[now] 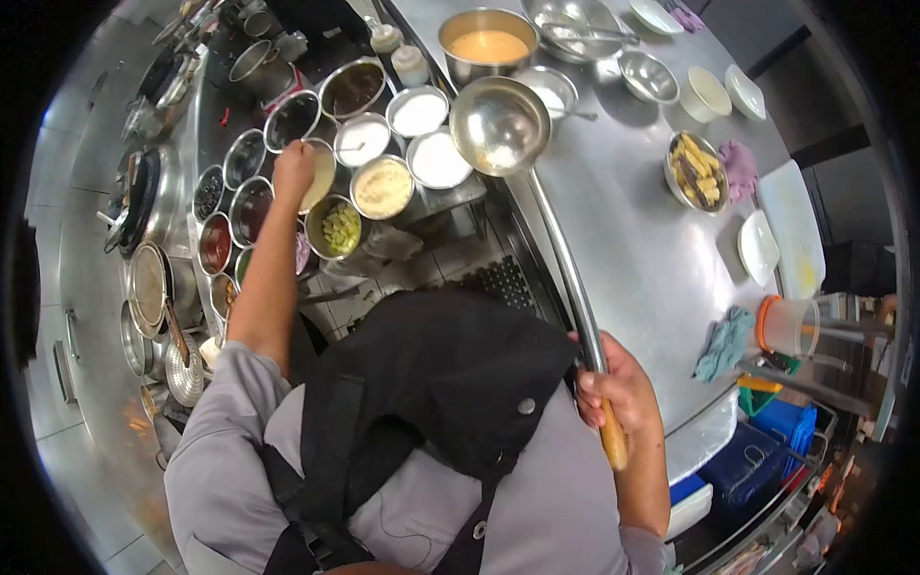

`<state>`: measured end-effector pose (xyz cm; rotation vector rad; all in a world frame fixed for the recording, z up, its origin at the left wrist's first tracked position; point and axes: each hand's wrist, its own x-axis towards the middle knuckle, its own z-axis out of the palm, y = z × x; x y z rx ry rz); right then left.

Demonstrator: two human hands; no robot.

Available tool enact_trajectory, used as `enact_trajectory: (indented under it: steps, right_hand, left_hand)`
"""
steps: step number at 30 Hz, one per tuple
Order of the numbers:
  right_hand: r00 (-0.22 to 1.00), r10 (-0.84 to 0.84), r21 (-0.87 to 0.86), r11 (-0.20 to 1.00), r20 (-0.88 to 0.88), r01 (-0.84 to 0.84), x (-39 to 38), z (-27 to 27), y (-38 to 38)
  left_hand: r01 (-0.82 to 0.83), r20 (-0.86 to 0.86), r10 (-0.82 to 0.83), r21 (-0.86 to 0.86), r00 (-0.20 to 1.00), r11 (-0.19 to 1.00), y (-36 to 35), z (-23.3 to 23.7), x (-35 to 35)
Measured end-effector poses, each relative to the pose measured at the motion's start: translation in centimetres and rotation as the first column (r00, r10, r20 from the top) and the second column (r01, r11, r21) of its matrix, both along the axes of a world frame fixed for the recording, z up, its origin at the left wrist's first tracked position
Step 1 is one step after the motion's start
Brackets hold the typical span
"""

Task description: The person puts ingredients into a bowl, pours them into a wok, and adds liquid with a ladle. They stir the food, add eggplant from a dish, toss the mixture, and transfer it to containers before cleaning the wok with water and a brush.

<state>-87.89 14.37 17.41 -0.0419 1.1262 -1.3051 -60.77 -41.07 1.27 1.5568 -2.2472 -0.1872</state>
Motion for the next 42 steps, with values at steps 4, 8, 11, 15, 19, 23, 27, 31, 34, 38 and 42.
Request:
enact_trajectory:
  steps: [4,8,11,15,19,23,27,31,34,38,42]
  right_hand:
    - [0.999,-0.024,-0.056,0.998,0.039,0.026,-0.8,0.4,-1.8]
    - [0.989,-0.138,-0.061,0.988,0.044,0.141,0.3,2.7,-4.7]
    - [0.976,-0.212,-0.106,0.971,0.045,0.216,1.7,4.8,-6.3]
    - [0.925,-0.381,-0.159,0.912,0.011,0.378,4.7,6.9,-7.5]
    - [0.874,-0.485,-0.176,0.861,-0.002,0.477,7.0,7.7,-8.5]
    - [0.848,-0.520,-0.150,0.850,-0.096,0.505,7.1,8.4,-9.9]
    - [0.864,-0.481,-0.130,0.875,-0.145,0.466,5.7,8.7,-11.3]
    - [0.871,-0.476,-0.143,0.877,-0.121,0.459,4.2,8.2,-11.3]
    - [0.884,-0.464,-0.174,0.877,-0.058,0.449,3.4,7.4,-10.6]
    - [0.892,-0.452,-0.204,0.874,-0.011,0.440,2.4,6.4,-9.3]
    - [0.897,-0.443,-0.209,0.877,0.004,0.433,1.6,5.9,-8.8]
  left_hand:
    - [0.188,-0.082,-0.282,-0.565,0.956,0.803,1.4,5.8,-6.4]
    - [0.411,-0.438,-0.486,-0.260,0.756,0.874,-9.0,3.7,-15.4]
    - [0.663,-0.806,-0.254,0.213,0.534,0.718,-14.3,0.6,-19.2]
    - [0.703,-0.655,-0.481,0.109,0.583,0.703,-17.9,-2.1,-22.2]
    - [0.747,-0.820,-0.358,0.121,0.446,0.654,-18.1,-1.3,-23.7]
    - [0.696,-0.432,-0.783,-0.382,0.446,0.608,-15.1,6.2,-25.2]
    - [0.854,0.061,-0.894,-0.331,0.445,0.402,-4.8,18.6,-28.1]
    - [0.907,0.431,-0.821,-0.352,0.376,0.231,1.1,20.6,-31.8]
    - [0.917,0.535,-0.761,-0.343,0.367,0.201,2.8,20.7,-32.6]
    - [0.915,0.586,-0.703,-0.277,0.403,0.294,3.0,21.7,-32.6]
    - [0.913,0.599,-0.690,-0.278,0.407,0.297,1.7,21.9,-32.1]
